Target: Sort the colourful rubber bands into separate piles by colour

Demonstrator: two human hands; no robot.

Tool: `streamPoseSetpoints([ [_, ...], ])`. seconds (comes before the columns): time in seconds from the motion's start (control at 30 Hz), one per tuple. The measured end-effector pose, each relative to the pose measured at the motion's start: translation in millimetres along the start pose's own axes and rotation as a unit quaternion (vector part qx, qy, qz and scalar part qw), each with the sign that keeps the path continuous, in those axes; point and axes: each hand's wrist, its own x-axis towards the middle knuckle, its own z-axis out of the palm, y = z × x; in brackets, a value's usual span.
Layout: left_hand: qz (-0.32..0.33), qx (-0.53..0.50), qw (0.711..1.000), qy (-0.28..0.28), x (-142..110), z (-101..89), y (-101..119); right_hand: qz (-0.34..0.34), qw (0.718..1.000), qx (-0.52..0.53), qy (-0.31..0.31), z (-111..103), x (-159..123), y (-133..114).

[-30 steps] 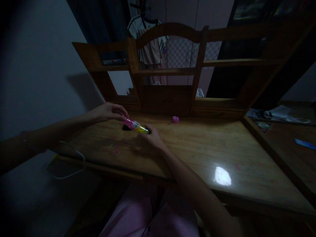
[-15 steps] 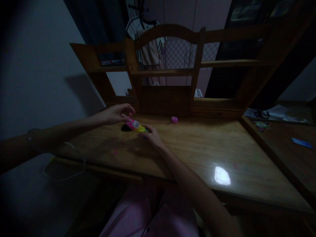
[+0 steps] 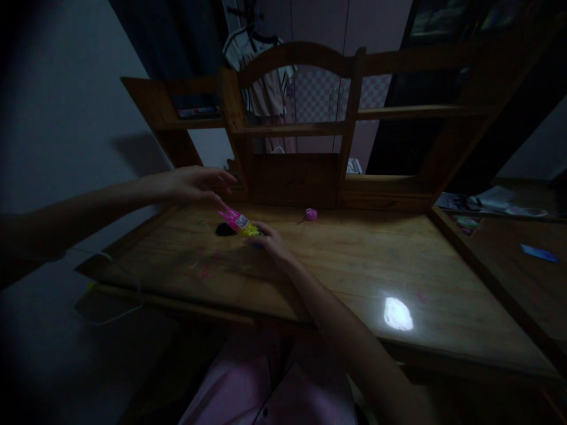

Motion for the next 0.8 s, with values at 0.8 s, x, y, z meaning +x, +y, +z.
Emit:
streamPoseSetpoints([
  [0.8, -0.148, -0.037, 0.984, -0.088, -103.6, 123.6, -146.0, -0.052, 0.993, -0.101, -0.044, -10.8, -2.1, -10.2],
])
